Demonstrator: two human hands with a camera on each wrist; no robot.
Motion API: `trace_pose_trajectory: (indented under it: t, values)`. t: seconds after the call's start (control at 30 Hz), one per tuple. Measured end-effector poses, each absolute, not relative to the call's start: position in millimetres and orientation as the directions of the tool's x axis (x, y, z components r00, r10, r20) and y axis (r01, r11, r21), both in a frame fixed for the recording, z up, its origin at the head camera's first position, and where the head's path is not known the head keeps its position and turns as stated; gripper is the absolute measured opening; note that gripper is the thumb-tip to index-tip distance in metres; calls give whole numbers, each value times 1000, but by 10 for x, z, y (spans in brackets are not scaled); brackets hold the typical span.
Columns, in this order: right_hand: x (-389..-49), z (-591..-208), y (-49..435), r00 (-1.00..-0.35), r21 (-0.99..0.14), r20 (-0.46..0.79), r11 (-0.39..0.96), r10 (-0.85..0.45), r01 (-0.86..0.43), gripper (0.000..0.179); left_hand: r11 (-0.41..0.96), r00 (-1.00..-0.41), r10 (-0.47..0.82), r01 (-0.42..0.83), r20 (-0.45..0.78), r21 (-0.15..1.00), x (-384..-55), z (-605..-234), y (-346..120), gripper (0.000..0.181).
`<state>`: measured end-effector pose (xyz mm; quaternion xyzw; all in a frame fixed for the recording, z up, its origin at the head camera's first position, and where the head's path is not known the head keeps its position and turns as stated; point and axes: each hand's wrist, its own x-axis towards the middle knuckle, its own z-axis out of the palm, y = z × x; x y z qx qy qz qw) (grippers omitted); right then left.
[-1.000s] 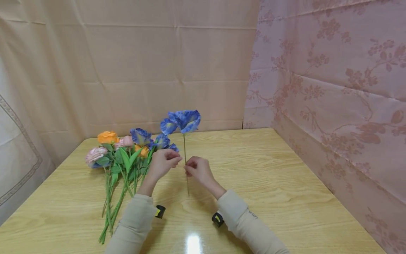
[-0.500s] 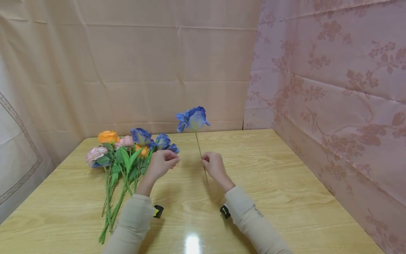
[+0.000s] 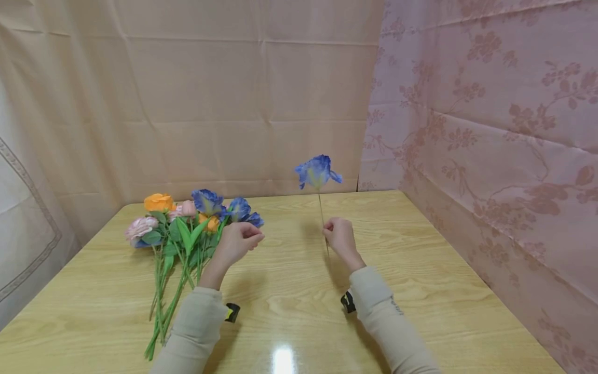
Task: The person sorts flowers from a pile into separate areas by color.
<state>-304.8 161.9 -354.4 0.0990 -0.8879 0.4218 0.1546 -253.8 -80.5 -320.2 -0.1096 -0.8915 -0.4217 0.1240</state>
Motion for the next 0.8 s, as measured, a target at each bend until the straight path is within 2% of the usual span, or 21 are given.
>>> trace_pose_trajectory:
  t: [0.4, 0.8]
  values:
    - [-3143, -3598, 2013, -953, -679, 303, 707, 24, -198, 9, 626, -943, 103, 308, 316, 717, -2538, -3221, -816, 12]
    - [-3246, -3588, 2398, -944, -437, 329, 891, 35, -120, 15, 630, -946, 105, 302, 308, 715, -2556, -3265, -836, 11]
